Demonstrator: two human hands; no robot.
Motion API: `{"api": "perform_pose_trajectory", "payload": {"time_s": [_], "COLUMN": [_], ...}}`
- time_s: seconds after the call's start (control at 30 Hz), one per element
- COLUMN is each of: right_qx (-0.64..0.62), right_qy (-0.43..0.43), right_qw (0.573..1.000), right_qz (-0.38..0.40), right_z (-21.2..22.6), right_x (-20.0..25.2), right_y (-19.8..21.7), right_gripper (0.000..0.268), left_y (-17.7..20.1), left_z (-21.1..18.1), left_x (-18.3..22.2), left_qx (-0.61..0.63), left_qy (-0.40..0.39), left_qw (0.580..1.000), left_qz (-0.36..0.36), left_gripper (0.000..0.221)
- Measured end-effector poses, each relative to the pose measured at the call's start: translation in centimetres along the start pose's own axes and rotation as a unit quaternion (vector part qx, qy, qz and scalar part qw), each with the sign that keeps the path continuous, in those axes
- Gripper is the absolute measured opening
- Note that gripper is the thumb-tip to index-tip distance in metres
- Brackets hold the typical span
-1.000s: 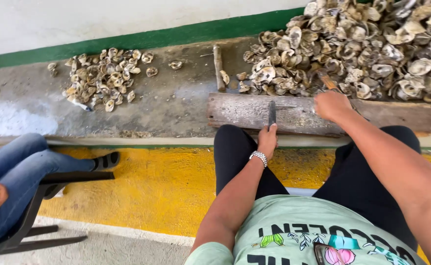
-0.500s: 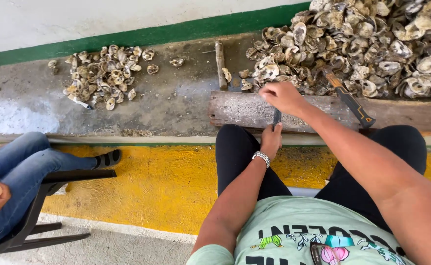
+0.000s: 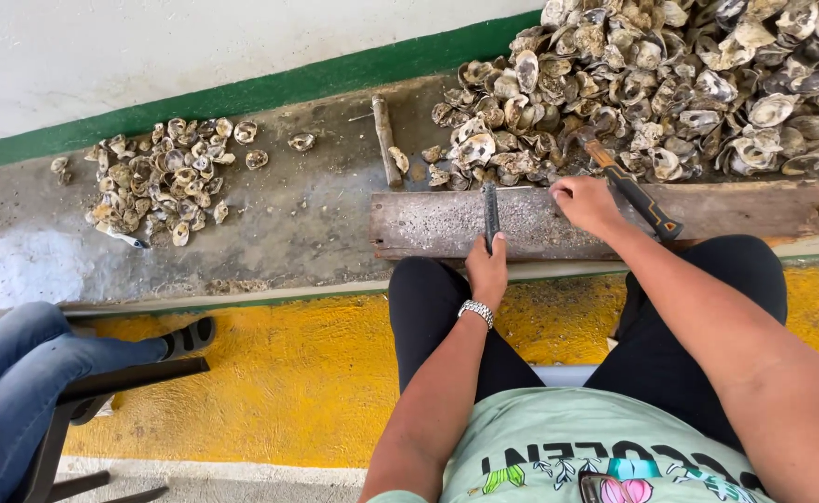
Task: The person picks up oyster shells from a pile, places them on a wooden block, and strikes them with a hammer. They use a metal tool to pry open the shells and remove the meat before discarding the empty shells.
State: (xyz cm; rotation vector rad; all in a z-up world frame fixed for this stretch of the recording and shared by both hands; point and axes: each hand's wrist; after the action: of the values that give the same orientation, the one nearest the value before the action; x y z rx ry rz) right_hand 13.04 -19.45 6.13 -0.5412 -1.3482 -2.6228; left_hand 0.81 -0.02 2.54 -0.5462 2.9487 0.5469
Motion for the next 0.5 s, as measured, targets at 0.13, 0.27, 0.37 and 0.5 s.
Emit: {"api": "perform_pose_trajectory", "payload": {"time_s": [0.13,0.27,0.37,0.5], "right_qx": [0.011,0.083,0.059,-0.004], "right_qy": [0.035,0.084,0.062,0.087], "right_qw": [0.999,0.988,0.991,0.986], "right_qz": [-0.028,-0.096,-0.107,-0.139], "right_z": [0.6,1.1,1.7,0.2], "right_x": [-2.8,-6.0,-8.0,-14.3], "right_y": [0.1,0.1,0.6,-1.1], "right_gripper": [0.021,0.017,0.018,0.034], "left_y": [0.8,0.8,0.6,1.0], "left_z": [-2.0,-3.0,-3.2,-4.0], "left_x": [-0.3,-0.5,-0.4,-0.4], "left_qx": [0.002,-0.008,-0.036,-0.044], "left_qy": [0.036,0.005,0.000,-0.013], "left_qw": [0.999,0.999,0.998,0.997], "left_qz": [0.027,0.033,0.051,0.064], "left_gripper": [0.035,0.034,0.034,0.034]}}
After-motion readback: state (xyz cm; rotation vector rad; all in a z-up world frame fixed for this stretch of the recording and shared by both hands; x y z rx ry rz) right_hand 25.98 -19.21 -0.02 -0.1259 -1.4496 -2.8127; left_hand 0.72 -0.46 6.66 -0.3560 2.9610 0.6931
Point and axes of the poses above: each hand's wrist, its own x-axis away from the middle knuckle, its own y-axis out of the back of the hand, z = x × y, and after that the axes turned 15 degrees about -y, right-handed
